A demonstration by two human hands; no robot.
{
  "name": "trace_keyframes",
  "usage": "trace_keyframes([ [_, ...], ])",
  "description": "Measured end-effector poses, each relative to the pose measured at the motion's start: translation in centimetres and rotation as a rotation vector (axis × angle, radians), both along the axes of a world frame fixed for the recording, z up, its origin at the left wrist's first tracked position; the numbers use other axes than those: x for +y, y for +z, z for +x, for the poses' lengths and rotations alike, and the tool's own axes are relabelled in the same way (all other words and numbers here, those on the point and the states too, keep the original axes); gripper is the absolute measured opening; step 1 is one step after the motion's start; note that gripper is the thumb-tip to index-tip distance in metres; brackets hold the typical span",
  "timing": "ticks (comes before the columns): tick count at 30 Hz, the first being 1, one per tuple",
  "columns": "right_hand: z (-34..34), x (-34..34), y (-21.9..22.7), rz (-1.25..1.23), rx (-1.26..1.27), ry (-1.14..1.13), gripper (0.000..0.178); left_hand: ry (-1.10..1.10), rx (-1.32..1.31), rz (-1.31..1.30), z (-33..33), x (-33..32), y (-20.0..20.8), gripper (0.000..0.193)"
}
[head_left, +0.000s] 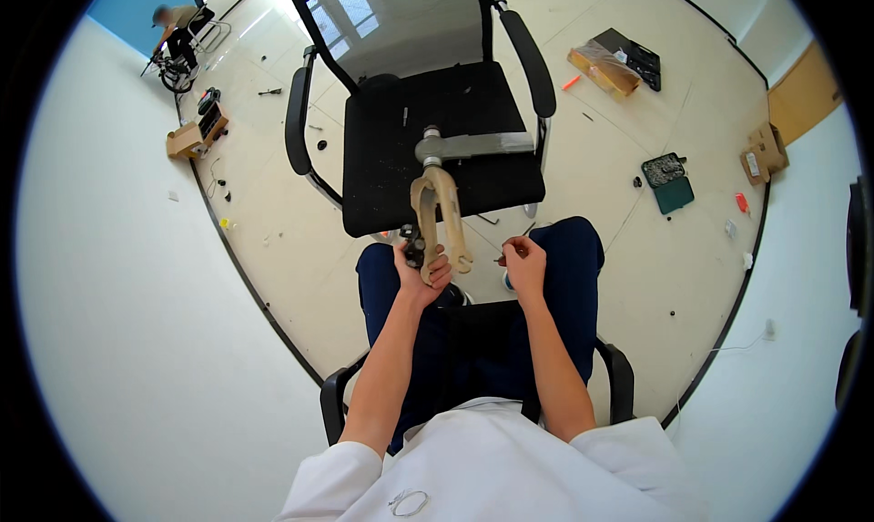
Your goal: The person sits on a chair and assembles a mechanical part using a wrench and screwdriver. They tighten and adjust components on the part while holding it on their lap.
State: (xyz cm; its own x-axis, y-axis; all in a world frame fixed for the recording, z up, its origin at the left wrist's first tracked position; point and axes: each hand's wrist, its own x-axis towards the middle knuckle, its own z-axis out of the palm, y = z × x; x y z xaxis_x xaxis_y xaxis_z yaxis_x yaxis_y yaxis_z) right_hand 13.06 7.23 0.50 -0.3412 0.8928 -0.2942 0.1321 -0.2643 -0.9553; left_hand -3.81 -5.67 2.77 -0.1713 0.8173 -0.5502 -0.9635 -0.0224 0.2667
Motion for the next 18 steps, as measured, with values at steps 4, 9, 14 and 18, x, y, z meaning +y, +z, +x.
trace_keyframes([
  [4,1.6,-3.6,7.2,0.098,0.065,0.217,0.013,0.021,-0.007,0.029,1.4,-0.2,-0.5,0.062],
  [9,-0.5,-5.4,11.9,0.208,0.120,0.411,0.020,0.011,0.057,-0.011,1.3,-0.2,-0.2,0.060],
  [14,-1.8,-0.7,10.2,0.346,-0.075,0.599,0.019,-0.039,0.115,-0.053,0.8,-0.8,-0.8,0.062],
  [18,-3.6,1.8,10.0,0.550,-0.142,0.810,0.015,-0.027,0.137,-0.071,0.9,-0.7,-0.6,0.061],
])
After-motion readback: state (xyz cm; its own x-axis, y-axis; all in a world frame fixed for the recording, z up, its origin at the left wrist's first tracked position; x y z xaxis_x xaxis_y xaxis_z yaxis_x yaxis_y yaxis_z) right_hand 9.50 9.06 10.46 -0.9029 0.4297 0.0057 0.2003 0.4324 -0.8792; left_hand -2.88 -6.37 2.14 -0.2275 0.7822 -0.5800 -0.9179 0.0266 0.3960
